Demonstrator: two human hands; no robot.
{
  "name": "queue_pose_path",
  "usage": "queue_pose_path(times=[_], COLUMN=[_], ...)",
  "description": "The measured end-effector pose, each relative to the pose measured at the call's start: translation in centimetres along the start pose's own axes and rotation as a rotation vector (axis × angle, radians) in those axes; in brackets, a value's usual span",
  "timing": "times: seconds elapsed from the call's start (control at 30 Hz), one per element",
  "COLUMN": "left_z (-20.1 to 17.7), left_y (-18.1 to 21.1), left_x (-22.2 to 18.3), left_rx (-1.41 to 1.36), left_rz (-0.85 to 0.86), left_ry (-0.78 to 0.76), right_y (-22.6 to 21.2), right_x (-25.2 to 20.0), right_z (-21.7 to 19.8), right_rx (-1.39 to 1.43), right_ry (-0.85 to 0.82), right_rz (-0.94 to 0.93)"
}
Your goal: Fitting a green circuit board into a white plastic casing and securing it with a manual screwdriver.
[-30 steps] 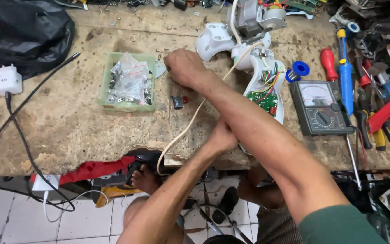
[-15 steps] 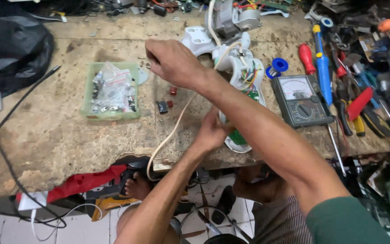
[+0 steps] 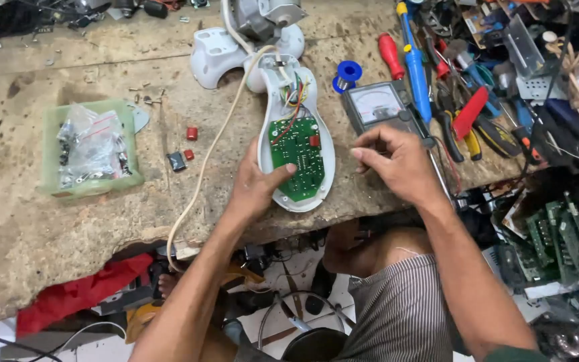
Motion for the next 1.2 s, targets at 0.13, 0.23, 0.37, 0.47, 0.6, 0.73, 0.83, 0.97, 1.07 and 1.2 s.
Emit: queue_pose_path(times=[0.13,0.23,0.37,0.47,0.6,0.73,0.83,0.97,1.07,1.2], left_z=[0.5,0.8,0.5,0.2,0.3,-0.6,-1.0,0.2,0.5,0.8], left_y=[0.6,0.9,0.8,0.7,0.9,0.3,-0.4,0.9,1.2,1.5], left_x=[-0.4,-0.2,-0.1,0.0,-0.2,0.2,0.5,0.2,-0.1,-0.3], left_rx=[0.041,0.04,0.083,0.087,0.095,0.115,0.121,0.14,0.125,0.087], left_rz=[-0.029,-0.023,-0.02,-0.02,-0.021,-0.009,-0.007,-0.004,0.0,0.022], left_ry=[0.025,0.031,0.043,0.044,0.037,0.034,0.027,0.016,0.021,0.017], right_y=[1.5,1.8,4.3,4.0,3.8,3.1,3.5,3.5,3.5,3.3], right_x=[-1.3,-1.7,-2.7,-3.1,-3.4,-3.2,-3.4,-3.4,-3.3,-3.5], right_z=[0.2,0.6,2.2,3.0,2.5,1.0,1.4,2.3,2.6,2.5], right_rx=[-0.179,-0.315,-0.678,-0.869,-0.845,-0.816,-0.8,-0.854,-0.886,-0.961], right_ry=[0.04,0.033,-0.028,-0.063,-0.051,0.006,-0.009,-0.042,-0.053,-0.028], right_rz=[-0.104,-0.191,-0.18,-0.235,-0.22,-0.168,-0.133,-0.204,-0.239,-0.279])
Point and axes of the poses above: each hand's wrist, its own x-axis towards the middle knuckle, its own z-axis out of the palm, y = z × x, the point moved 9 cm from there along x, towards the middle knuckle, and after that the axes turned 1 degree about x, right-handed, at the moved point
